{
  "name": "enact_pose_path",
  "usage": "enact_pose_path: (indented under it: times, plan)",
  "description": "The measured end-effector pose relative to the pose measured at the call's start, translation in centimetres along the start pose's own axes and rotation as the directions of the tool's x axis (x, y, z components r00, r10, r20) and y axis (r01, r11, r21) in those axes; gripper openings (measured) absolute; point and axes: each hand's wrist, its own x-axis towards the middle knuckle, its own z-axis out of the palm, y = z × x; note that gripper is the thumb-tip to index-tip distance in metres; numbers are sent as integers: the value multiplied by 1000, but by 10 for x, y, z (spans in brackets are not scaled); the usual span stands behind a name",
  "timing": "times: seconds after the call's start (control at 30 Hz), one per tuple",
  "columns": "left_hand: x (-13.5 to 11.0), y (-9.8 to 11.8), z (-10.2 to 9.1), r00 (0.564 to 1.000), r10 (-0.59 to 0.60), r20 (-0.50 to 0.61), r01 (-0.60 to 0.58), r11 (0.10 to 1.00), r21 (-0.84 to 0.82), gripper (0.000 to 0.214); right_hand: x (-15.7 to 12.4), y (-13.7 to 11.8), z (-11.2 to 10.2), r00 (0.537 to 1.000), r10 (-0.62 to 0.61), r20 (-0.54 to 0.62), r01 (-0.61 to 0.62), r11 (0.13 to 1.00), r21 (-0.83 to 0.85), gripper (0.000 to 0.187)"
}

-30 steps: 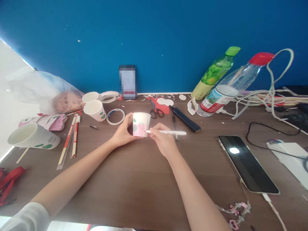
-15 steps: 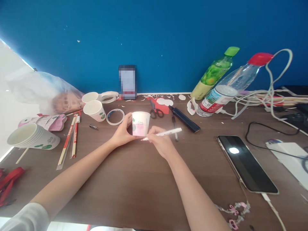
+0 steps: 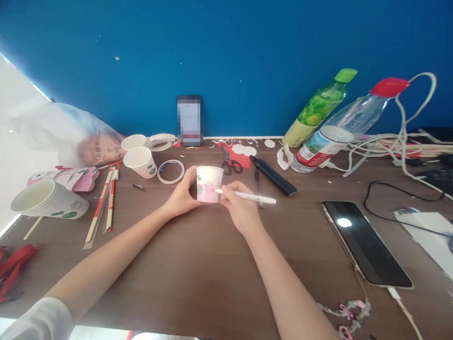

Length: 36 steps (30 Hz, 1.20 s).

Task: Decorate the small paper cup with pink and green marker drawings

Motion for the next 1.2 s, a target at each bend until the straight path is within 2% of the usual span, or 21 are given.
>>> enact_pose_path:
  times: [0.47, 0.87, 0.93, 1.1, 1.2]
  plan:
    - [-1, 0, 1, 1000, -14, -21, 15, 998, 65, 97, 0, -1, -1, 1000, 9, 19, -9, 1000, -16, 32]
    - [0, 5, 1, 999, -26, -38, 26, 1000, 11, 93, -1, -2, -4, 995, -19, 99, 30, 992, -119, 29]
    - [0, 3, 2, 999, -11, -50, 11, 1000, -9, 92, -1, -2, -4, 993, -10, 119, 22, 995, -100, 28]
    - [1, 0, 2, 996, -11, -86, 13, 1000, 20, 97, -3, -10, 0, 995, 8, 104, -15, 998, 68, 28]
    - [1, 1, 1, 995, 24, -97, -20, 999, 47, 99, -2, -10, 2, 996, 14, 82, -20, 997, 69, 31]
